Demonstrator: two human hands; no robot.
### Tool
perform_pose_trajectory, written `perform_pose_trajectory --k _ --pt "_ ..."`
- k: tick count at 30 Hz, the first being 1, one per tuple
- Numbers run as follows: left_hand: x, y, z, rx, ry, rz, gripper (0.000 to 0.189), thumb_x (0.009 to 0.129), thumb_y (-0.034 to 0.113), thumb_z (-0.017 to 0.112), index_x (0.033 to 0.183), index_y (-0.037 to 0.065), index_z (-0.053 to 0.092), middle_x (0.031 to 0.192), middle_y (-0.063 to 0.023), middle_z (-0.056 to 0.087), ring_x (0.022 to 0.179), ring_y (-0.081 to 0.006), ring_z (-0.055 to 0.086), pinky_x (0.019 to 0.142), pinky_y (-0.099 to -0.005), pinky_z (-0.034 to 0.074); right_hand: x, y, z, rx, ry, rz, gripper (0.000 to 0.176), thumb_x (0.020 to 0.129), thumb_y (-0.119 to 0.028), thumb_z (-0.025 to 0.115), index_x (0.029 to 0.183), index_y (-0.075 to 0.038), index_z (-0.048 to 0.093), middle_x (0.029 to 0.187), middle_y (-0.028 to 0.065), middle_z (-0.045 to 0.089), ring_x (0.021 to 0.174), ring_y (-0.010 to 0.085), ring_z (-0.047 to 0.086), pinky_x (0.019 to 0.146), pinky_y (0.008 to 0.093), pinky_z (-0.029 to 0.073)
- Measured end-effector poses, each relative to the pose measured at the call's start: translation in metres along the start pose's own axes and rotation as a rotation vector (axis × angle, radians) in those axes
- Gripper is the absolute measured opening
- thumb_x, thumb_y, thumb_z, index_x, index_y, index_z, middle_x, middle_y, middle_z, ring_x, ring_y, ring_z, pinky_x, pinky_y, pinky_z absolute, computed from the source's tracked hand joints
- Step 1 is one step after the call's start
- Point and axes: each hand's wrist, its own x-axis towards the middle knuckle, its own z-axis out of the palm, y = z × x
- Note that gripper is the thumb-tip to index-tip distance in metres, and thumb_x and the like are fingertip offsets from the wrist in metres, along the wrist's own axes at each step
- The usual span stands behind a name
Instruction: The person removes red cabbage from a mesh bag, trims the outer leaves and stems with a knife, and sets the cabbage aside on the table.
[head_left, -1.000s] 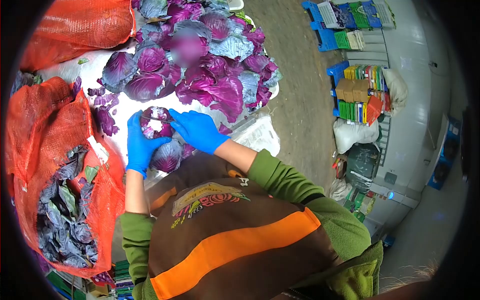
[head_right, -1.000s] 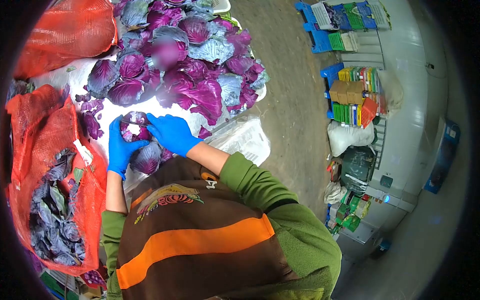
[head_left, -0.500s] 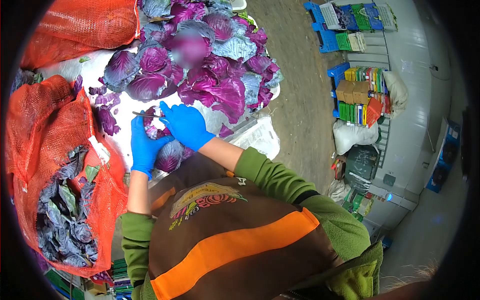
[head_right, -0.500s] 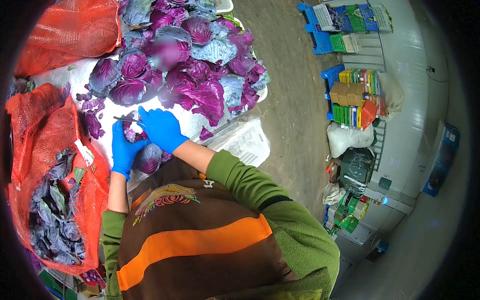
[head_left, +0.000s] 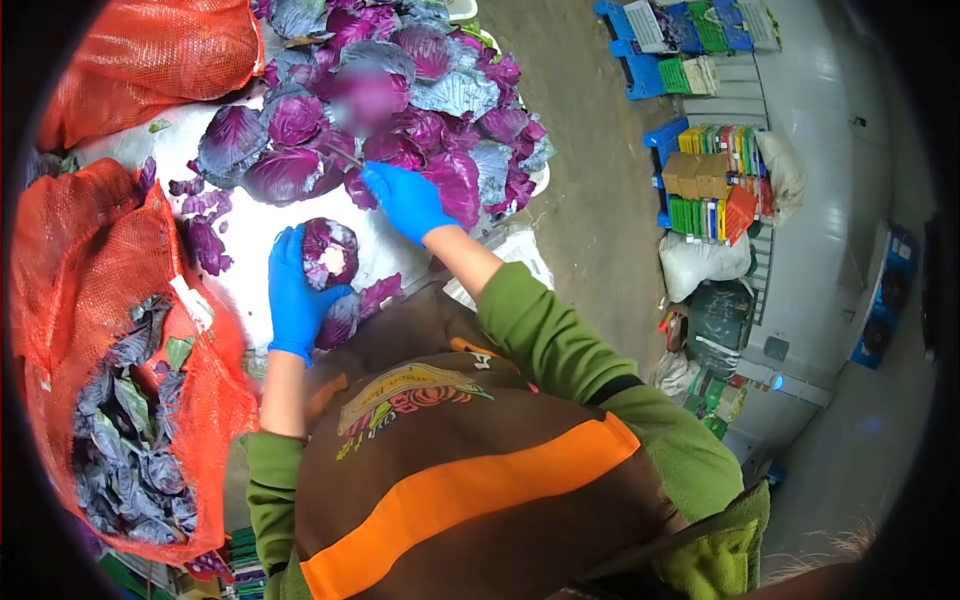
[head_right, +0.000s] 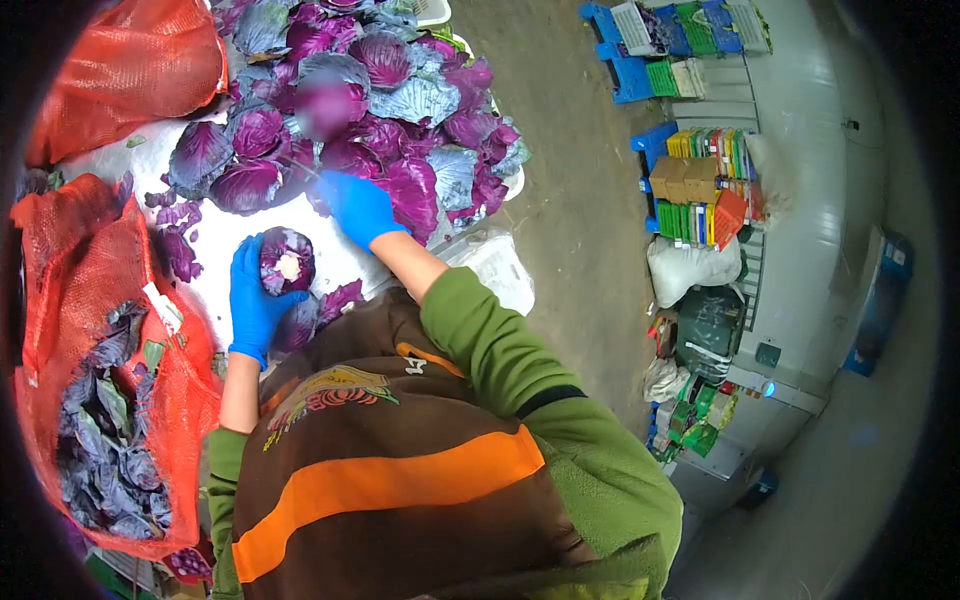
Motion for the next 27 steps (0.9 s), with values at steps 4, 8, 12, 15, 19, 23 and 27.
perform_pose_trajectory --k 4,8,12,15,19,23,27 --pt "0.003 -0.004 -0.006 -0.114 -0.026 -0.083 0.106 0.05 0.02 0.091 0.14 0.005 0.035 0.14 -0.0214 0.039 0.128 -0.0376 0.04 0.109 -0.0433 0.033 -0.022 0.02 0.043 -0.148 0.058 -0.362 0.072 0.076 -0.054 0.07 0.132 -0.012 0.052 0.116 0.0141 0.059 0.104 0.034 0.06 0.09 0.0409 0.047" --pt "-0.003 -0.011 -0.013 -0.114 -0.029 -0.05 0.106 0.052 0.02 0.09 0.14 0.004 0.035 0.14 -0.0207 0.039 0.129 -0.0373 0.039 0.109 -0.0427 0.033 -0.012 0.017 0.046 -0.099 -0.021 -0.269 0.055 0.077 -0.047 0.07 0.119 -0.012 0.061 0.105 0.0139 0.064 0.095 0.0327 0.063 0.083 0.0407 0.05" --pt "-0.006 -0.016 -0.017 -0.11 -0.058 -0.009 0.105 0.054 0.021 0.089 0.142 0.004 0.033 0.142 -0.0198 0.038 0.131 -0.0356 0.038 0.11 -0.0419 0.032 -0.005 0.004 0.059 -0.123 0.075 -0.397 0.035 0.078 -0.039 0.067 0.103 -0.014 0.067 0.092 0.0128 0.068 0.083 0.0326 0.065 0.074 0.0423 0.052" --pt "-0.007 -0.022 -0.016 -0.145 -0.069 -0.006 0.105 0.055 0.021 0.089 0.142 0.004 0.033 0.143 -0.0188 0.039 0.132 -0.0346 0.038 0.111 -0.0414 0.032 0.003 -0.005 0.061 -0.175 0.069 -0.267 0.031 0.075 -0.033 0.071 0.098 -0.012 0.066 0.091 0.0133 0.066 0.082 0.033 0.065 0.07 0.0427 0.052" --pt "-0.021 -0.027 -0.011 -0.22 -0.018 -0.003 0.104 0.055 0.02 0.089 0.142 0.004 0.034 0.143 -0.0168 0.04 0.132 -0.0329 0.039 0.111 -0.041 0.031 0.027 0.03 0.081 -0.134 0.117 -0.146 0.036 0.072 -0.038 0.075 0.09 -0.009 0.063 0.092 0.0169 0.065 0.086 0.0367 0.063 0.073 0.0453 0.05" --pt "-0.039 -0.028 -0.004 -0.241 0.249 -0.144 0.104 0.057 0.028 0.09 0.141 0.004 0.033 0.135 -0.0177 0.042 0.125 -0.0337 0.043 0.106 -0.0414 0.036 0.029 0.026 0.08 -0.053 0.213 -0.099 0.05 0.074 -0.044 0.075 0.101 -0.006 0.058 0.092 0.0182 0.064 0.086 0.0382 0.062 0.074 0.0445 0.049" --pt "-0.029 0.0 -0.019 -0.091 0.314 -0.382 0.1 0.061 0.039 0.087 0.138 0.002 0.035 0.125 -0.0203 0.044 0.116 -0.0352 0.047 0.101 -0.0423 0.038 -0.012 0.018 0.075 0.003 0.266 -0.188 0.036 0.087 -0.036 0.063 0.11 -0.008 0.055 0.094 0.0168 0.062 0.084 0.0376 0.061 0.072 0.0422 0.049"
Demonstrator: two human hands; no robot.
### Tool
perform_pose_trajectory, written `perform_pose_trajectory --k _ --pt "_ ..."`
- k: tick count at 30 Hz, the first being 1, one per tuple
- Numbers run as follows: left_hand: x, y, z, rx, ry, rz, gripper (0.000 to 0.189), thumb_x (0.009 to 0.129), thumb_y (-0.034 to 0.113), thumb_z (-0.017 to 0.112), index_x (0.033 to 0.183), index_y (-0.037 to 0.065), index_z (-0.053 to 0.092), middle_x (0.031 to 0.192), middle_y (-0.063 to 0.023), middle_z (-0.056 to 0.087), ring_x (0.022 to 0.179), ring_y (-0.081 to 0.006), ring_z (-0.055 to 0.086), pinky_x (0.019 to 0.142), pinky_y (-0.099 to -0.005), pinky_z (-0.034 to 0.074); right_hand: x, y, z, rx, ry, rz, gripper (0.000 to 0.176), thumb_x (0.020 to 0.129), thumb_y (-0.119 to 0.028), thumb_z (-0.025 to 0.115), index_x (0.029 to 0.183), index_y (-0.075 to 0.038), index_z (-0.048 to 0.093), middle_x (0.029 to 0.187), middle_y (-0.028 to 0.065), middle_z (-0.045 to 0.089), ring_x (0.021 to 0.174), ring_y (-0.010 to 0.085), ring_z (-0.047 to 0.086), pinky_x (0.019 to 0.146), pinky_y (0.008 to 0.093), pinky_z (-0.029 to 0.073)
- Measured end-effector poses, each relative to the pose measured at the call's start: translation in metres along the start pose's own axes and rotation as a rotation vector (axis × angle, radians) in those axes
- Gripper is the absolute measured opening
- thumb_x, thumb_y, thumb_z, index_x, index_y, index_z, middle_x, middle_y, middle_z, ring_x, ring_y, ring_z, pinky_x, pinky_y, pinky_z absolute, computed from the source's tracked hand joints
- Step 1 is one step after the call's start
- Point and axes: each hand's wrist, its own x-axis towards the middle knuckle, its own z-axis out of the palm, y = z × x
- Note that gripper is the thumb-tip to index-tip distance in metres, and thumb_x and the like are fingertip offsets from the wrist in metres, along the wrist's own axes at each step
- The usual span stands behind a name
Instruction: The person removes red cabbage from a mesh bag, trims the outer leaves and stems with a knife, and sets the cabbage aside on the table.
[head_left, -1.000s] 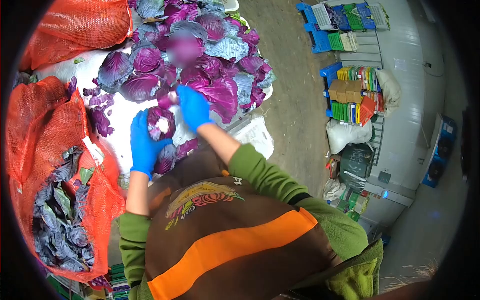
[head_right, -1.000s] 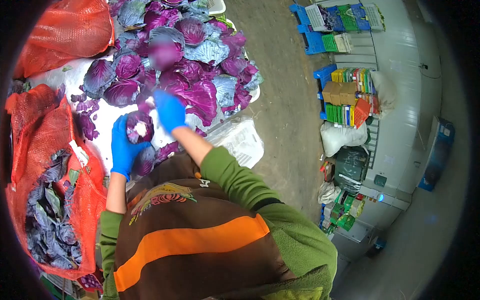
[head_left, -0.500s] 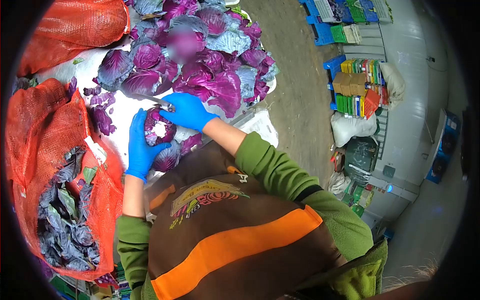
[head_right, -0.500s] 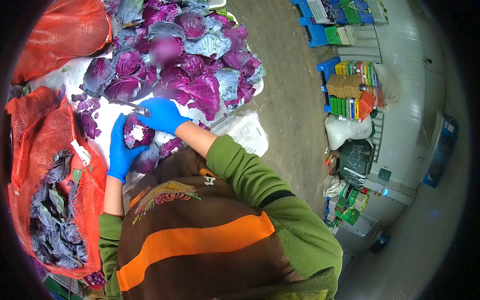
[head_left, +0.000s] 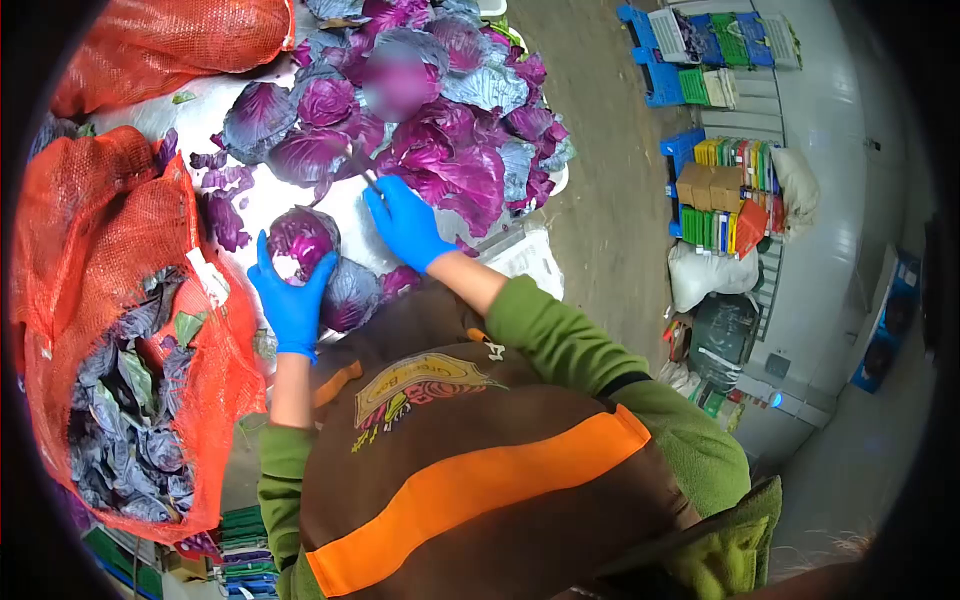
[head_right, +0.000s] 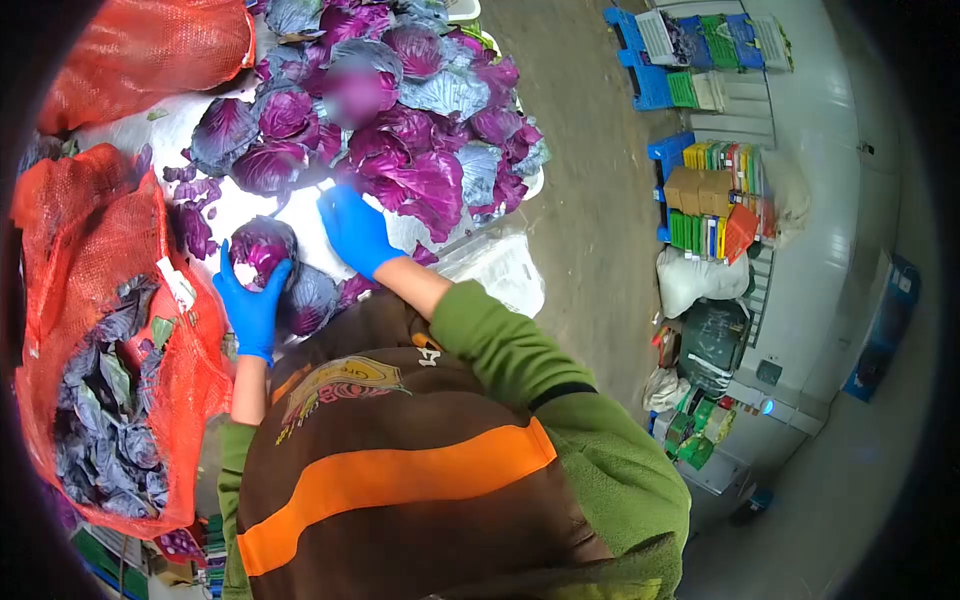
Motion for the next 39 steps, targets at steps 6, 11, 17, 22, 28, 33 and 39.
perform_pose_trajectory --k 6,11,17,22,28,33,39 --pt "0.007 -0.004 0.017 -0.044 -0.05 0.131 0.095 0.064 0.037 0.085 0.136 0.0 0.035 0.138 -0.0235 0.036 0.128 -0.0384 0.038 0.107 -0.044 0.033 -0.048 -0.029 -0.046 -0.251 -0.257 -0.394 0.018 0.091 -0.025 0.055 0.095 -0.011 0.065 0.086 0.01 0.062 0.075 0.0297 0.062 0.063 0.0409 0.049" --pt "0.011 -0.003 0.023 0.017 -0.044 0.115 0.096 0.063 0.038 0.086 0.135 -0.001 0.035 0.135 -0.0242 0.037 0.126 -0.0392 0.039 0.106 -0.0451 0.034 -0.049 -0.033 -0.048 -0.415 -0.258 -0.469 0.016 0.088 -0.025 0.056 0.094 -0.014 0.065 0.081 0.008 0.059 0.072 0.027 0.062 0.059 0.0396 0.049" --pt "0.013 0.014 0.026 0.112 -0.066 0.119 0.096 0.061 0.037 0.086 0.135 0.001 0.036 0.134 -0.0265 0.037 0.122 -0.0429 0.039 0.103 -0.0473 0.035 -0.049 -0.036 -0.045 -0.529 -0.19 -0.473 0.016 0.082 -0.021 0.058 0.096 -0.016 0.064 0.08 0.0066 0.057 0.071 0.0245 0.062 0.056 0.0384 0.049" --pt "0.015 0.012 0.03 0.149 -0.068 0.1 0.097 0.062 0.035 0.086 0.138 0.005 0.035 0.134 -0.0289 0.035 0.123 -0.0452 0.038 0.102 -0.049 0.035 -0.059 -0.03 -0.049 -0.572 -0.124 -0.473 0.007 0.08 -0.02 0.058 0.084 -0.015 0.06 0.076 0.0061 0.057 0.067 0.0241 0.062 0.054 0.0378 0.049" --pt "0.02 0.011 0.032 0.177 -0.067 0.091 0.099 0.061 0.038 0.085 0.141 0.008 0.034 0.134 -0.0293 0.035 0.122 -0.0454 0.038 0.102 -0.0495 0.035 -0.061 -0.019 -0.045 -0.568 -0.154 -0.413 0.017 0.083 -0.019 0.059 0.099 -0.015 0.062 0.078 0.0072 0.057 0.064 0.0254 0.06 0.054 0.0397 0.048" --pt "0.022 0.017 0.03 0.185 -0.086 0.054 0.1 0.06 0.041 0.085 0.14 0.008 0.036 0.133 -0.029 0.036 0.122 -0.0448 0.039 0.101 -0.0494 0.036 -0.036 -0.002 -0.033 -0.268 0.141 -0.257 0.012 0.09 -0.02 0.05 0.088 -0.011 0.058 0.079 0.0146 0.061 0.071 0.033 0.062 0.057 0.0445 0.049" --pt "0.016 0.026 0.032 0.27 -0.085 0.102 0.098 0.06 0.041 0.085 0.14 0.008 0.037 0.136 -0.0286 0.036 0.122 -0.0439 0.039 0.1 -0.0502 0.036 -0.003 -0.025 -0.031 0.188 -0.15 -0.115 0.061 0.083 -0.047 0.067 0.127 -0.008 0.053 0.117 0.0173 0.058 0.104 0.034 0.059 0.087 0.041 0.048"
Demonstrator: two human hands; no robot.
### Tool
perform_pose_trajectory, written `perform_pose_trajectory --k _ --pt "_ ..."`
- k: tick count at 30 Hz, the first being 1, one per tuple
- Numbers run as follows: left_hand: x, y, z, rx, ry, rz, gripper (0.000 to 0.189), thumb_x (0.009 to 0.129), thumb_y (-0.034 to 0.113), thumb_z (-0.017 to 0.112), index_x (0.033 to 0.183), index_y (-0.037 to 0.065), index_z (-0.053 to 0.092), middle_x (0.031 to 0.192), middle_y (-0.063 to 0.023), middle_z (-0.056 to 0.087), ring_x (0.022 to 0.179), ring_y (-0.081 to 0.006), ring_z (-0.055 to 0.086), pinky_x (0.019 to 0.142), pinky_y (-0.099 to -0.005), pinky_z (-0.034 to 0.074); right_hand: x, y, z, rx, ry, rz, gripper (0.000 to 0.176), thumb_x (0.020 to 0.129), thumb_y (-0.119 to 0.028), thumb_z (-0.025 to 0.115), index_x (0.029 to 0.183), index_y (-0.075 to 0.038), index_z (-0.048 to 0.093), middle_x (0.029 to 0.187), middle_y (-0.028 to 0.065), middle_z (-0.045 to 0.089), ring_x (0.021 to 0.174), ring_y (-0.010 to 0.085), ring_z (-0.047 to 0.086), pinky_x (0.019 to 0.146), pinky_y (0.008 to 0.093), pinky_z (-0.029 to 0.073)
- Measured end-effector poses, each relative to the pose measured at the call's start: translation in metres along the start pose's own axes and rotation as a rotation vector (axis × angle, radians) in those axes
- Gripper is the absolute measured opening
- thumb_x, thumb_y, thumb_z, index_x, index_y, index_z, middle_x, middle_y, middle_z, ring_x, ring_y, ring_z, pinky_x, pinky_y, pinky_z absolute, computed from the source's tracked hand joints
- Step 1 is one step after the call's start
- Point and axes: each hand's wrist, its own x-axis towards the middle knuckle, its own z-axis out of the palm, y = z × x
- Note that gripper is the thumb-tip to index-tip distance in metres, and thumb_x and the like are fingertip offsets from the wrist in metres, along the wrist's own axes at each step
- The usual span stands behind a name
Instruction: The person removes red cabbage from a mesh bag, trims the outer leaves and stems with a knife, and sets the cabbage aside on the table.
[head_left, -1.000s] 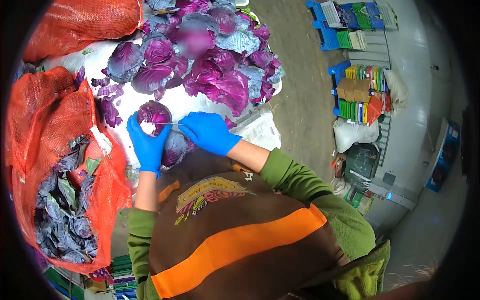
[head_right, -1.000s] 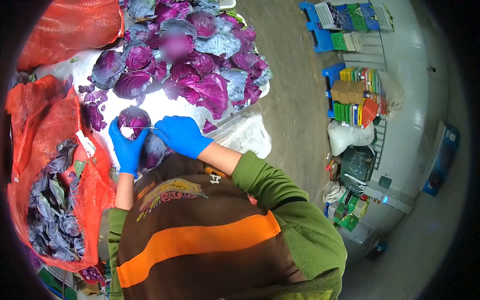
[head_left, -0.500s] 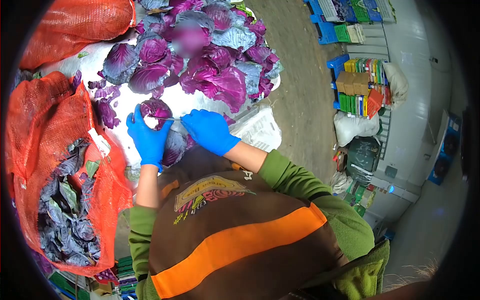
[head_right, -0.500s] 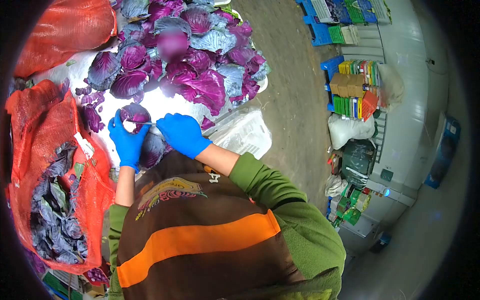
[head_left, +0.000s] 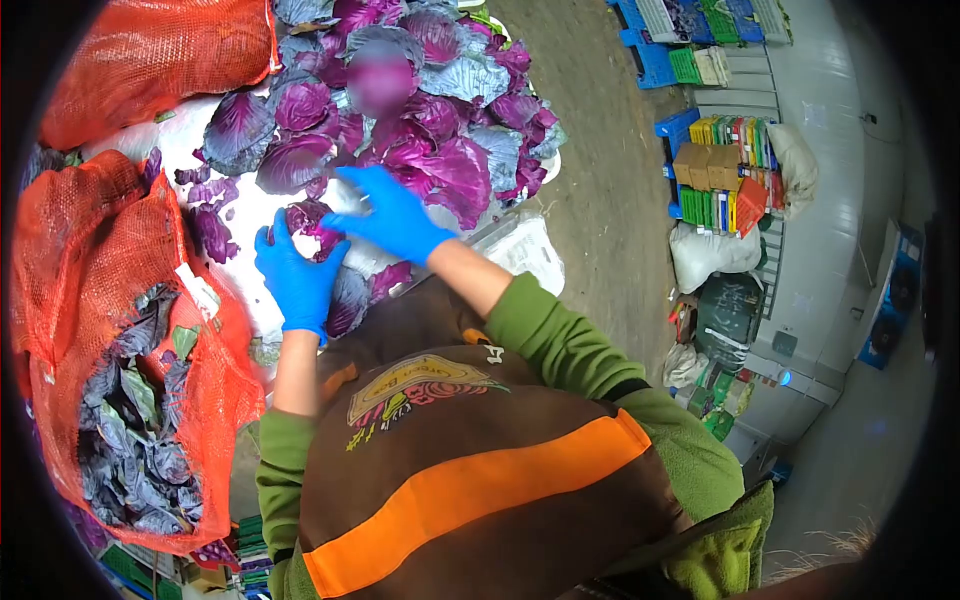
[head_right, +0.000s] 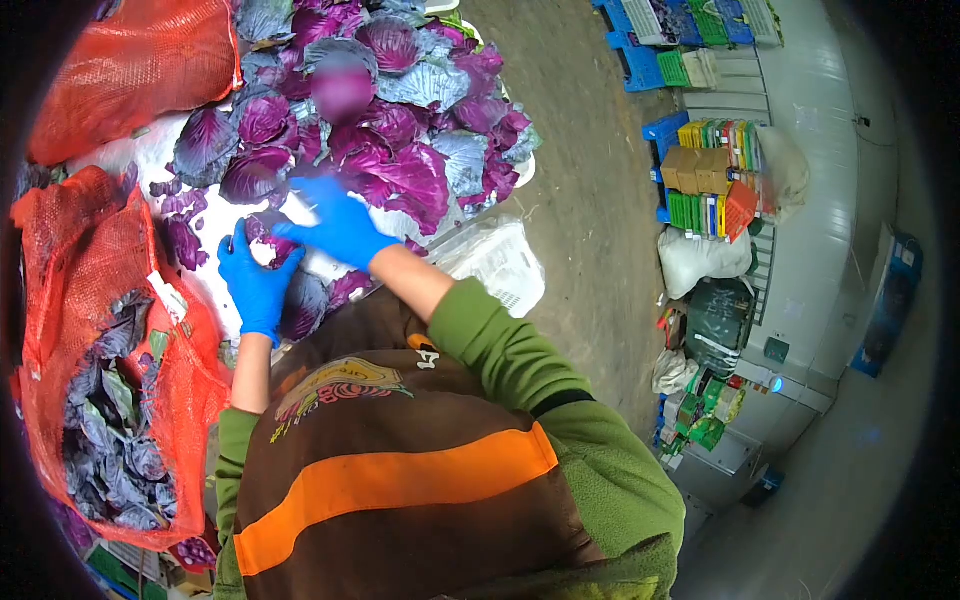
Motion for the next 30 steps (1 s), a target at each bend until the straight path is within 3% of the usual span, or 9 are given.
perform_pose_trajectory --k 1,5,10,14,16,18,22,26,30 --pt "-0.001 0.0 0.001 0.001 0.001 0.001 0.098 0.06 0.041 0.085 0.14 0.008 0.037 0.136 -0.0286 0.036 0.122 -0.0439 0.039 0.1 -0.0502 0.036 0.003 -0.003 0.011 -0.09 -0.076 -0.011 0.072 0.077 -0.047 0.073 0.131 -0.007 0.05 0.126 0.0172 0.053 0.111 0.0336 0.057 0.092 0.0404 0.047" --pt "-0.01 -0.015 0.002 -0.004 0.039 0.128 0.098 0.06 0.04 0.085 0.139 0.007 0.038 0.136 -0.028 0.036 0.122 -0.0434 0.039 0.1 -0.0509 0.035 0.018 0.017 0.028 -0.037 -0.25 -0.029 0.058 0.079 -0.044 0.072 0.123 -0.01 0.058 0.113 0.0145 0.061 0.102 0.0304 0.063 0.086 0.0369 0.051" --pt "-0.021 -0.023 0.007 -0.097 0.108 0.178 0.099 0.06 0.035 0.087 0.139 0.005 0.036 0.138 -0.0254 0.034 0.126 -0.0423 0.035 0.104 -0.05 0.032 0.013 0.026 0.047 -0.136 0.054 -0.101 0.037 0.08 -0.036 0.07 0.106 -0.011 0.064 0.089 0.0108 0.067 0.08 0.0306 0.066 0.071 0.0394 0.053" --pt "-0.024 -0.051 0.003 -0.222 0.139 0.183 0.102 0.06 0.033 0.088 0.141 0.004 0.032 0.14 -0.0235 0.033 0.129 -0.04 0.034 0.108 -0.0477 0.03 0.024 0.041 0.042 -0.158 -0.106 0.264 0.036 0.081 -0.03 0.069 0.106 -0.006 0.063 0.096 0.0166 0.067 0.084 0.0306 0.066 0.075 0.0383 0.052" --pt "-0.031 -0.066 -0.008 -0.31 0.05 0.174 0.106 0.059 0.031 0.089 0.141 0.003 0.029 0.142 -0.0215 0.032 0.132 -0.0371 0.032 0.111 -0.0449 0.028 0.02 0.036 0.051 -0.033 -0.145 0.236 0.042 0.079 -0.032 0.073 0.108 -0.003 0.062 0.093 0.0166 0.067 0.081 0.0283 0.066 0.075 0.037 0.052" --pt "-0.031 -0.064 -0.025 -0.287 0.034 0.14 0.109 0.057 0.03 0.09 0.141 0.001 0.029 0.142 -0.0208 0.033 0.131 -0.0354 0.035 0.11 -0.0426 0.03 0.008 0.013 0.056 0.528 -0.148 0.303 0.051 0.076 -0.036 0.077 0.107 0.0 0.061 0.09 0.0146 0.067 0.081 0.0246 0.065 0.075 0.0359 0.051" --pt "-0.015 -0.059 -0.038 -0.309 -0.045 0.057 0.108 0.054 0.031 0.091 0.139 0.001 0.032 0.136 -0.0182 0.039 0.126 -0.031 0.041 0.108 -0.04 0.034 -0.001 0.018 0.076 0.355 -0.097 0.248 0.055 0.076 -0.032 0.079 0.114 0.001 0.058 0.105 0.0107 0.065 0.098 0.0171 0.06 0.086 0.0334 0.049" --pt "-0.013 -0.05 -0.028 -0.194 -0.041 0.102 0.103 0.054 0.033 0.091 0.137 0.004 0.037 0.132 -0.0192 0.041 0.12 -0.0348 0.044 0.104 -0.0425 0.037 0.005 0.017 0.067 0.008 0.085 0.049 0.048 0.072 -0.032 0.075 0.108 -0.005 0.059 0.099 0.0154 0.063 0.089 0.03 0.064 0.078 0.0383 0.051" --pt "-0.022 -0.047 -0.014 -0.143 0.02 0.25 0.101 0.054 0.034 0.09 0.137 0.008 0.04 0.133 -0.0183 0.041 0.12 -0.037 0.042 0.103 -0.0438 0.037 0.014 0.052 0.057 -0.201 0.046 0.129 0.039 0.072 -0.03 0.073 0.101 -0.008 0.06 0.1 0.0146 0.061 0.091 0.0325 0.063 0.079 0.0413 0.05"
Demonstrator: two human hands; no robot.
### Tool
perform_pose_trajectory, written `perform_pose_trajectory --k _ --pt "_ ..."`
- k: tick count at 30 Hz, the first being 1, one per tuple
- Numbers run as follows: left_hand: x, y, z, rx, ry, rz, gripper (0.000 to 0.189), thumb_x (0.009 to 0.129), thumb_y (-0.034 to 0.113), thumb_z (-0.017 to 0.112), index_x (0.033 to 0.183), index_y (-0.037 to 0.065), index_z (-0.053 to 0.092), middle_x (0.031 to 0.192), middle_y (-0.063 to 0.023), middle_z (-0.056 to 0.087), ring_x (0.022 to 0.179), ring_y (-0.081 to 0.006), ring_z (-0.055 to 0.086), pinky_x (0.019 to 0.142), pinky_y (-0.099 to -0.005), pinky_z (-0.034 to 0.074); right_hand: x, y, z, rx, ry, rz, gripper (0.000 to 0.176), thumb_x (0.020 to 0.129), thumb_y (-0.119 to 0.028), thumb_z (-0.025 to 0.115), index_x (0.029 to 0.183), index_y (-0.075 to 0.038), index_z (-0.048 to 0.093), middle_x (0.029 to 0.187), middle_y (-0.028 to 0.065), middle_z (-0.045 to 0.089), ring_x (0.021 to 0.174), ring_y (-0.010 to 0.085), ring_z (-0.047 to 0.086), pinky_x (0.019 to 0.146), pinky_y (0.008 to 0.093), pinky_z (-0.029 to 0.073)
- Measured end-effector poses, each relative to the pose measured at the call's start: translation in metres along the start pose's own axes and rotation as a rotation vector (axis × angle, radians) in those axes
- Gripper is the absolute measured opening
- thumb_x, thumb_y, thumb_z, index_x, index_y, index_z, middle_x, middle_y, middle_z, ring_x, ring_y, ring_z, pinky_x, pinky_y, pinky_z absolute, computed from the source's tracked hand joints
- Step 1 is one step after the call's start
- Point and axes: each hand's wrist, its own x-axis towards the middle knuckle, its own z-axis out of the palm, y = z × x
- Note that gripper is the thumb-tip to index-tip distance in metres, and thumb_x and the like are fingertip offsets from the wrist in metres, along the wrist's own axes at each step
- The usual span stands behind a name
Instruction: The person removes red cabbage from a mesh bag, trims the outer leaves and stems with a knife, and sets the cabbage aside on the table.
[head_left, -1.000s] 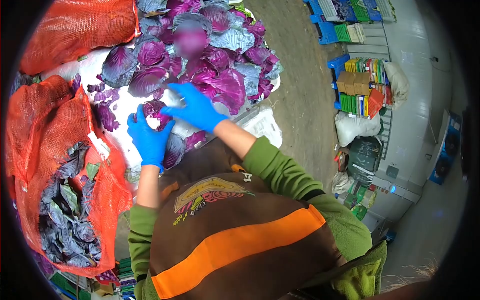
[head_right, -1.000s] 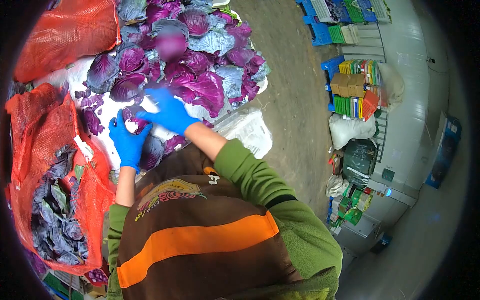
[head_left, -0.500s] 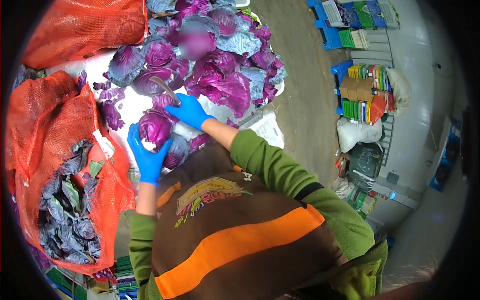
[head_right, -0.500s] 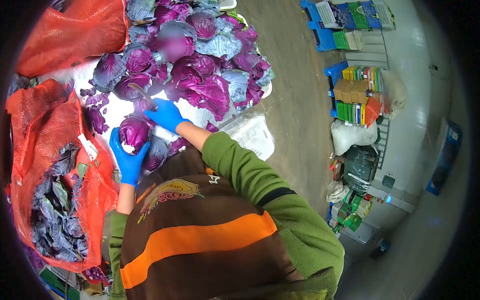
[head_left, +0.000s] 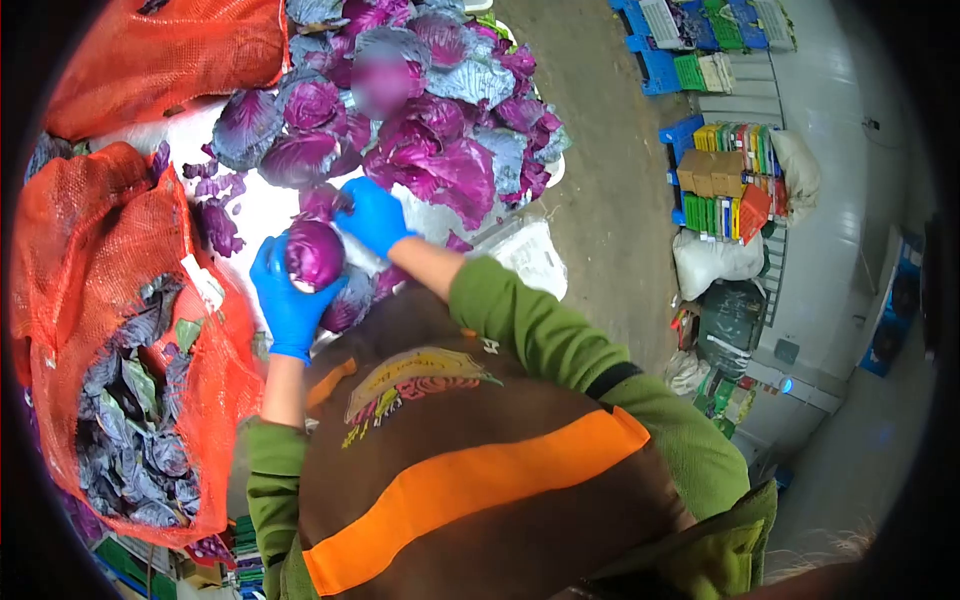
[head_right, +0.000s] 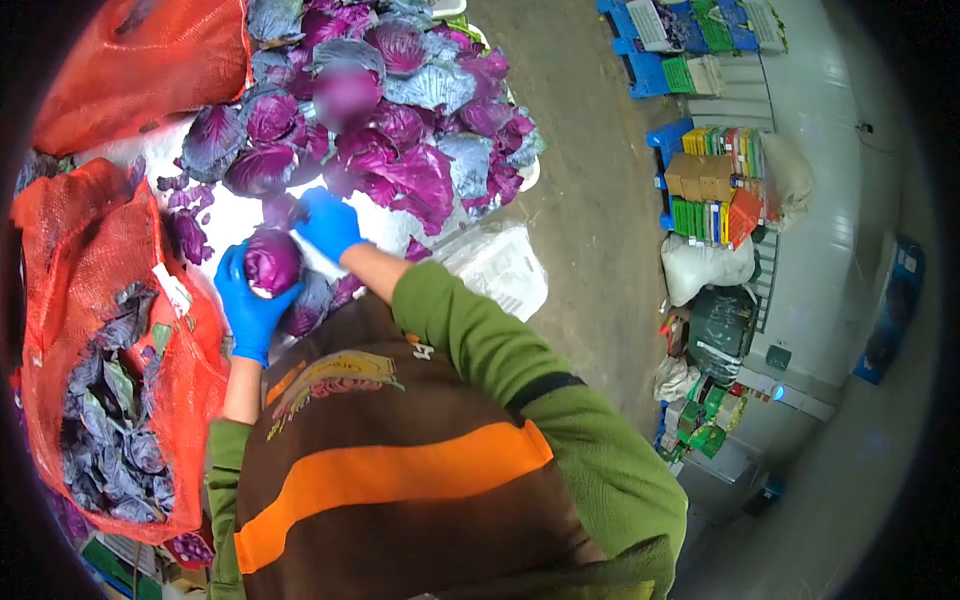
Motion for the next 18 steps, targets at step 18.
perform_pose_trajectory --k 18 --pt "-0.05 -0.036 0.005 -0.036 0.031 0.234 0.099 0.055 0.026 0.09 0.138 0.011 0.038 0.138 -0.0194 0.038 0.127 -0.0376 0.039 0.106 -0.0472 0.035 -0.013 -0.01 0.005 -0.22 -0.039 -0.365 0.031 0.091 -0.037 0.055 0.086 -0.009 0.065 0.073 0.009 0.066 0.064 0.0295 0.065 0.059 0.0421 0.05"
